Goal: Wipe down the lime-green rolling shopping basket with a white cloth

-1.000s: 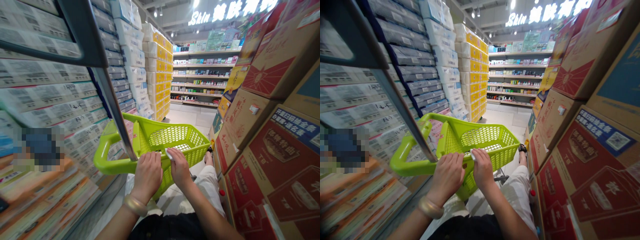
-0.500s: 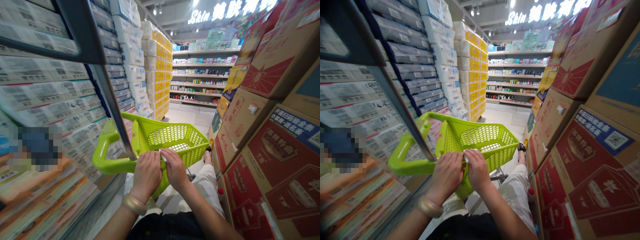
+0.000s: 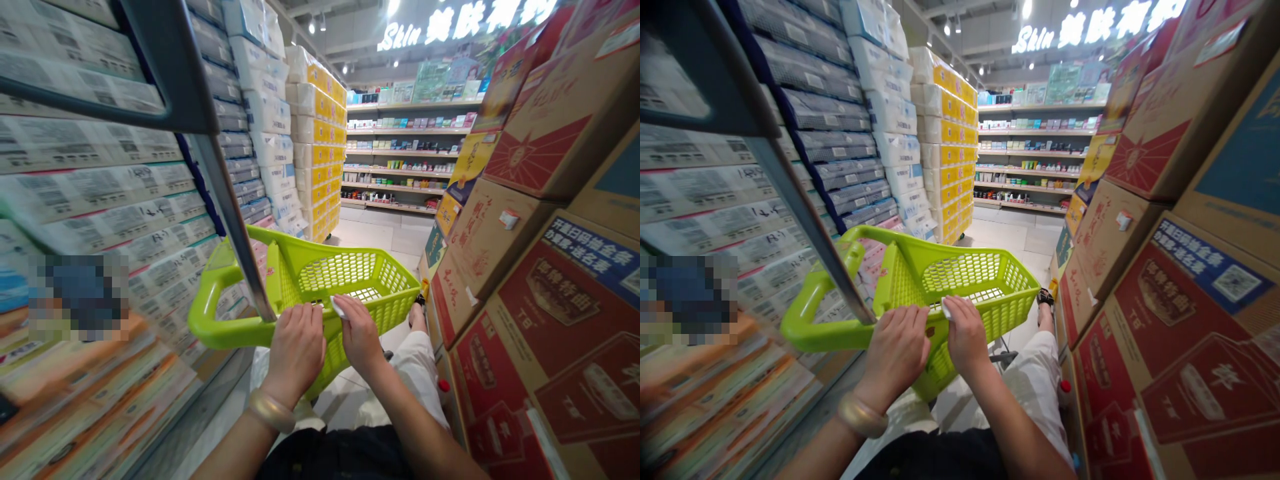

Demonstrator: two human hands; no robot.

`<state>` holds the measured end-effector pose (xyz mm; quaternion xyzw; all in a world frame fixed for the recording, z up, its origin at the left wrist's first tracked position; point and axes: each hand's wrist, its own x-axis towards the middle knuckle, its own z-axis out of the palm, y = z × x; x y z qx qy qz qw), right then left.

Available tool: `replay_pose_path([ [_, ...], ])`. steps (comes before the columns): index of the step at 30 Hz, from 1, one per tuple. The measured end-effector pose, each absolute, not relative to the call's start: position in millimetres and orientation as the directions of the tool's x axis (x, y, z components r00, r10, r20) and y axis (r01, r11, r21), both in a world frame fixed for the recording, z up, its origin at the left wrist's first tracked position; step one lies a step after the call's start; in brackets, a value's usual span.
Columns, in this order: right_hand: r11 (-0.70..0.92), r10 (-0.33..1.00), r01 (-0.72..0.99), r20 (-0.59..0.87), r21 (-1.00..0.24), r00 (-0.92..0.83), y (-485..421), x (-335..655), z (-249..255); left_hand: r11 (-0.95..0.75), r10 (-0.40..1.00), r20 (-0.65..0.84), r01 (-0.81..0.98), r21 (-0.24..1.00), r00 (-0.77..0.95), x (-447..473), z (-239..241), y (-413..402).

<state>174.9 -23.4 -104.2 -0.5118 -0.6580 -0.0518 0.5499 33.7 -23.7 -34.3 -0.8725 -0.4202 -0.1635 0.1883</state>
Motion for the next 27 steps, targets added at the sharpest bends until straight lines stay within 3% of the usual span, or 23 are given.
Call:
replay_pose_path([
  [2, 0.447, 0.614, 0.735, 0.772, -0.510, 0.163, -24, 175, -104, -0.573, 0.673, 0.444, 0.796, -0.193, 0.592, 34, -35, -24],
  [7, 0.549, 0.621, 0.694, 0.783, -0.465, 0.032, -26, 172, -102, -0.570, 0.681, 0.450, 0.804, -0.171, 0.578, 34, -35, -23],
  [13, 0.421, 0.628, 0.747, 0.760, -0.515, 0.169, -22, 179, -106, -0.574, 0.667, 0.444, 0.793, -0.205, 0.598, 34, -34, -24],
  [18, 0.539, 0.635, 0.694, 0.772, -0.478, 0.039, -23, 172, -103, -0.568, 0.688, 0.425, 0.801, -0.188, 0.588, 34, -32, -24],
  [24, 0.405, 0.631, 0.741, 0.750, -0.536, 0.197, -19, 182, -109, -0.576, 0.662, 0.443, 0.788, -0.217, 0.605, 33, -34, -23],
  [27, 0.470, 0.648, 0.711, 0.751, -0.524, 0.125, -22, 176, -106, -0.569, 0.667, 0.445, 0.794, -0.213, 0.598, 34, -35, -22],
])
